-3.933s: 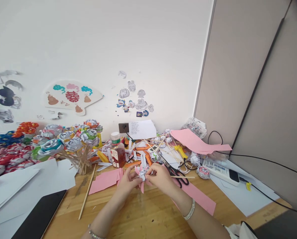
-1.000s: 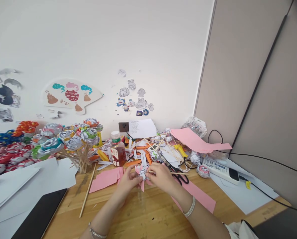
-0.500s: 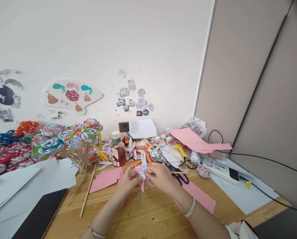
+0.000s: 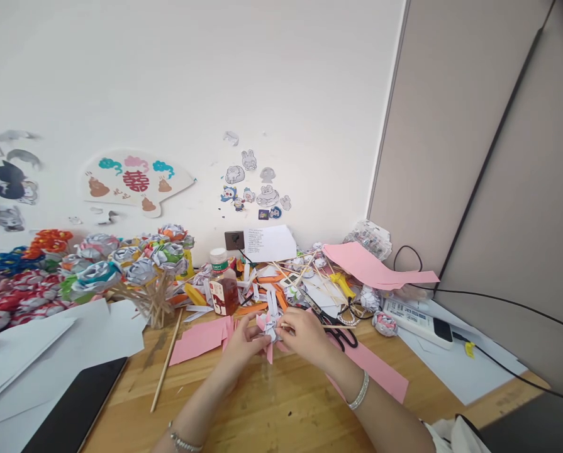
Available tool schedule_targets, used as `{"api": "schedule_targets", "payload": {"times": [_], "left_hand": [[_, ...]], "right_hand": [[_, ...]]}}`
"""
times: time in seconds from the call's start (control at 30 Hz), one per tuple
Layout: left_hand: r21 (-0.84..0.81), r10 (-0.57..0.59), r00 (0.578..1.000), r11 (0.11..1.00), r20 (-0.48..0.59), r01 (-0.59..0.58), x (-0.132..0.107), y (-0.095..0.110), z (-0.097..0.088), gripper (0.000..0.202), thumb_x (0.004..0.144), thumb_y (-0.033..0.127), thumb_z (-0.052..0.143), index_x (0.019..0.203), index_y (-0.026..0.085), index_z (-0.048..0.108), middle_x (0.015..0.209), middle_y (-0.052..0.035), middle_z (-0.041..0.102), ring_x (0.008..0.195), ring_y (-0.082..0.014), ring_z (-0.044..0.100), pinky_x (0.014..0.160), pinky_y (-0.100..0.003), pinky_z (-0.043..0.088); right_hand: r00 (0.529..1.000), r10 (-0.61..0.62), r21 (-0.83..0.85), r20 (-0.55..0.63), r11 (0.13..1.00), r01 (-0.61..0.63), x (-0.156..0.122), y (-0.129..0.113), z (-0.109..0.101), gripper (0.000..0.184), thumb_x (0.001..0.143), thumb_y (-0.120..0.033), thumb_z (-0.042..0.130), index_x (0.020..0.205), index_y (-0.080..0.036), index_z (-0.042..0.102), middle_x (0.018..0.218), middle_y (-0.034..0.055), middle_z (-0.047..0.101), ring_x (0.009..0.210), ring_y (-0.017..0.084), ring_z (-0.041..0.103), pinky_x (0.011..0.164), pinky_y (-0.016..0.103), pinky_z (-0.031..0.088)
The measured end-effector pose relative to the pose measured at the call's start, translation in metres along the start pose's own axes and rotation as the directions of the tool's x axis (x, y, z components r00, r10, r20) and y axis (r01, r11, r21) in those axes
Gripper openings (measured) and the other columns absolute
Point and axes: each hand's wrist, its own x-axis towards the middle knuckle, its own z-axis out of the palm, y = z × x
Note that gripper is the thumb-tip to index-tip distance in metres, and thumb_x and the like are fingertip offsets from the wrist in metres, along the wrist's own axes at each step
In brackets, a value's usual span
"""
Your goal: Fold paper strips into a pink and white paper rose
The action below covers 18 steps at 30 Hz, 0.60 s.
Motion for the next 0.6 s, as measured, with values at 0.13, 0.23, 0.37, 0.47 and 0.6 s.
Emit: {"api": "schedule_targets", "payload": {"times": [0.13, 0.23, 0.37, 0.47, 0.6], "left_hand": [[0.002, 0.002, 1.000, 1.000, 0.009, -0.002, -0.0019, 0.0023, 0.0015, 0.061, 0.059, 0.029, 0.075, 0.110, 0.019, 0.044, 0.077, -0.0014, 0.066, 0.057, -0.0136, 0.059, 0.053, -0.025, 0.044], [-0.002, 0.001, 1.000, 1.000, 0.011, -0.001, -0.0030, 0.0037, 0.0024, 0.060, 0.059, 0.029, 0.074, 0.110, 0.019, 0.044, 0.077, -0.0015, 0.066, 0.059, -0.0137, 0.059, 0.053, -0.025, 0.044], [0.002, -0.004, 1.000, 1.000, 0.021, 0.003, -0.0012, 0.0025, 0.0013, 0.063, 0.058, 0.030, 0.076, 0.110, 0.018, 0.043, 0.076, -0.0016, 0.066, 0.058, -0.0138, 0.059, 0.053, -0.025, 0.044], [0.006, -0.009, 1.000, 1.000, 0.019, 0.009, 0.0007, 0.0014, -0.0001, 0.064, 0.058, 0.032, 0.076, 0.110, 0.018, 0.041, 0.078, -0.0022, 0.066, 0.058, -0.0141, 0.059, 0.053, -0.025, 0.044], [0.002, -0.022, 1.000, 1.000, 0.012, 0.022, 0.0008, 0.0021, -0.0002, 0.067, 0.056, 0.034, 0.078, 0.110, 0.019, 0.042, 0.080, -0.0026, 0.066, 0.060, -0.0153, 0.061, 0.056, -0.027, 0.045]], "right_hand": [[0.999, 0.042, 0.088, 0.025, 0.995, -0.044, 0.0001, -0.0001, -0.0021, 0.013, 0.075, -0.012, 0.060, 0.063, -0.018, 0.058, 0.072, -0.0032, 0.059, 0.070, 0.010, 0.054, 0.061, 0.019, 0.033], [0.997, 0.069, 0.109, 0.044, 0.991, -0.074, -0.0002, 0.0011, -0.0014, 0.011, 0.072, -0.012, 0.063, 0.064, -0.019, 0.060, 0.073, -0.0035, 0.060, 0.069, 0.010, 0.054, 0.060, 0.019, 0.033], [0.992, 0.106, 0.118, 0.071, 0.986, -0.114, -0.0001, 0.0029, 0.0002, 0.007, 0.071, -0.014, 0.064, 0.067, -0.020, 0.063, 0.075, -0.0033, 0.061, 0.070, 0.011, 0.054, 0.061, 0.019, 0.035], [0.989, 0.126, 0.139, 0.078, 0.981, -0.136, 0.0004, 0.0032, 0.0000, 0.006, 0.071, -0.015, 0.063, 0.068, -0.020, 0.064, 0.076, -0.0028, 0.062, 0.070, 0.011, 0.055, 0.062, 0.019, 0.036], [0.990, 0.121, 0.190, 0.067, 0.973, -0.132, 0.0011, 0.0025, -0.0014, 0.010, 0.076, -0.016, 0.060, 0.069, -0.021, 0.066, 0.078, -0.0015, 0.064, 0.075, 0.012, 0.057, 0.066, 0.020, 0.039]]}}
